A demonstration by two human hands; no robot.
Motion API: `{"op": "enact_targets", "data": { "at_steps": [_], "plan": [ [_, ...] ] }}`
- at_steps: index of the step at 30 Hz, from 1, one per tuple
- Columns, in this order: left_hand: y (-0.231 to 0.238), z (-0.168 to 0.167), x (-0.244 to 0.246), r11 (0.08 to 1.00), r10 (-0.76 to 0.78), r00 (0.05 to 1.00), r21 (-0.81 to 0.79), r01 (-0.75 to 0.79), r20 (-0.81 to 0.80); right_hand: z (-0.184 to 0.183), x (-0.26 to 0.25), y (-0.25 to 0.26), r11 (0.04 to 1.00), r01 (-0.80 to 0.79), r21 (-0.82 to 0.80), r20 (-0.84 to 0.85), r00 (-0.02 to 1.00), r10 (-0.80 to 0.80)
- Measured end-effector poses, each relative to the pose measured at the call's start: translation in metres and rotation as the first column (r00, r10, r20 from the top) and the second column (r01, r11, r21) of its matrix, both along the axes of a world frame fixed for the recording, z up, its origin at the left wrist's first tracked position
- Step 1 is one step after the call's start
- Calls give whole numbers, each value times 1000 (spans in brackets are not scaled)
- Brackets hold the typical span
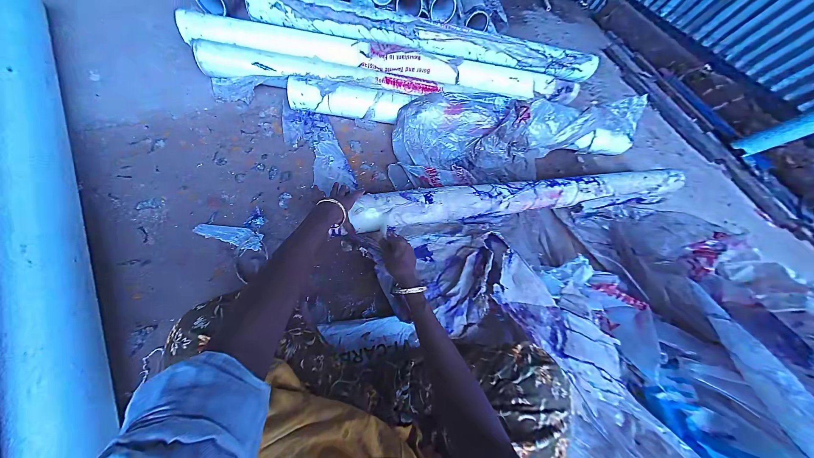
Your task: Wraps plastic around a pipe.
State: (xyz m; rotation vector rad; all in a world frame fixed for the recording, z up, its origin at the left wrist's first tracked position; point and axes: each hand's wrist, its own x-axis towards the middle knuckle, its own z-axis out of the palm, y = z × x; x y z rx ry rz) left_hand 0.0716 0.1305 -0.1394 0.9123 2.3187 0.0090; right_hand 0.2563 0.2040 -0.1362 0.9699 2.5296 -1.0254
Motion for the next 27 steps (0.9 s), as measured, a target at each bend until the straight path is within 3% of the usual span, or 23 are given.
{"op": "enact_targets", "data": {
  "at_steps": [7,10,12,14,19,22,24,27],
  "plan": [
    [18,-11,-38,983,-84,993,-157,96,82,-34,49,-14,988,116,-102,-120,984,-128],
    [16,-33,-47,985,-111,992,-129,118,58,-37,53,-9,975,135,-176,-151,975,-163],
    [16,-27,-44,989,-107,993,-94,112,55,-30,59,-1,969,148,-200,-156,971,-181],
    [14,-9,-31,993,-89,992,-76,95,85,-15,65,4,975,175,-135,-187,962,-199],
    [6,-14,-22,999,-30,998,29,29,60,29,44,15,968,229,103,-528,837,-142],
    [2,-16,-13,997,-17,999,78,13,41,30,11,30,958,195,211,-386,917,-101],
    [1,-20,-10,994,-11,1000,109,8,29,20,-13,35,947,86,311,-97,994,-58],
    [0,-22,-5,992,-19,1000,121,19,-3,4,-33,32,915,-46,400,201,979,-38]
  ]
}}
